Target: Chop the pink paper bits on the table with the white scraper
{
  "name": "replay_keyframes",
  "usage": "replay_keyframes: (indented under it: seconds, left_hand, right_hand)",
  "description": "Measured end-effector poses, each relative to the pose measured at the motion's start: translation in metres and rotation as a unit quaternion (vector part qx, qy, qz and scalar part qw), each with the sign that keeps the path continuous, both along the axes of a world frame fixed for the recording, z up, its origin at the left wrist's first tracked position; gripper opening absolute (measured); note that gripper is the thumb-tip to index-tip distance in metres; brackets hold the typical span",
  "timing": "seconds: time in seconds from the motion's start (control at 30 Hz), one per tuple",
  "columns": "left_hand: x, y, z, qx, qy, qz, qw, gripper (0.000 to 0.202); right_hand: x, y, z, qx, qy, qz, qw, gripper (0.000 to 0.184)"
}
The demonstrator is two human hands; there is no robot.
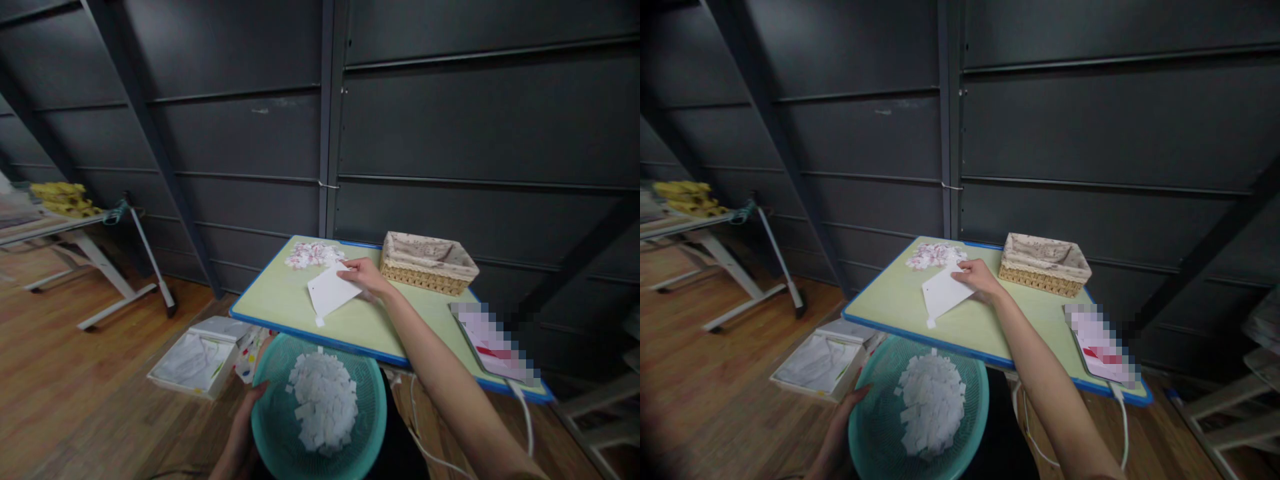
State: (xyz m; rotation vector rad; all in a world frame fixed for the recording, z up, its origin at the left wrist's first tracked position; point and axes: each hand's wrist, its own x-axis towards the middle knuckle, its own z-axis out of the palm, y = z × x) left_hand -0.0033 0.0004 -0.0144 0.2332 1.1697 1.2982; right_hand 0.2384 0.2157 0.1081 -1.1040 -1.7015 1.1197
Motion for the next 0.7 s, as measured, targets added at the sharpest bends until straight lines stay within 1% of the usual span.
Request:
replay_keyframes:
  seconds: [0.1,0.2,0.3,0.37,0.4,0.43,0.47,0.5,0.57,0.6,0.67,0.7]
  left_hand:
    - [-0.001,0.0,0.001,-0.005,-0.003,-0.008,1.0,0.054]
    - [0.0,-0.001,0.008,-0.022,-0.013,-0.012,1.0,0.054]
    - [0.002,-0.002,0.014,-0.019,-0.011,-0.003,1.0,0.056]
    - [0.003,-0.002,0.017,-0.02,-0.003,0.002,1.0,0.055]
    - [0.003,-0.002,0.016,-0.021,-0.001,0.0,1.0,0.054]
    - [0.003,-0.001,0.015,-0.024,-0.001,-0.002,1.0,0.053]
    - [0.003,0.0,0.014,-0.023,-0.005,-0.004,1.0,0.053]
    - [0.002,0.0,0.012,-0.026,-0.009,0.0,1.0,0.053]
    - [-0.001,0.002,0.007,-0.03,-0.016,0.01,0.999,0.054]
    - [-0.002,0.002,0.004,-0.028,-0.014,0.015,0.999,0.054]
    - [-0.005,0.002,0.002,-0.019,-0.017,0.016,1.0,0.053]
    - [-0.005,0.002,0.003,-0.019,-0.019,0.017,1.0,0.051]
  right_hand:
    - [-0.001,-0.002,0.0,-0.015,0.005,0.014,1.0,0.029]
    - [-0.003,-0.004,-0.002,-0.047,0.022,0.043,0.998,0.033]
    - [-0.005,-0.005,-0.005,-0.09,0.035,0.107,0.99,0.04]
    - [-0.006,-0.006,-0.007,-0.106,0.044,0.142,0.983,0.042]
    - [-0.006,-0.005,-0.007,-0.108,0.055,0.146,0.982,0.043]
    - [-0.005,-0.004,-0.007,-0.104,0.073,0.136,0.983,0.045]
    - [-0.005,-0.002,-0.007,-0.093,0.098,0.113,0.984,0.047]
    - [-0.003,0.001,-0.008,-0.076,0.126,0.077,0.986,0.049]
    - [0.002,0.011,-0.008,-0.022,0.172,-0.037,0.984,0.056]
    - [0.005,0.017,-0.009,0.013,0.182,-0.107,0.977,0.059]
    - [0.013,0.028,-0.011,0.083,0.157,-0.244,0.953,0.061]
    - [0.017,0.032,-0.013,0.113,0.132,-0.289,0.941,0.061]
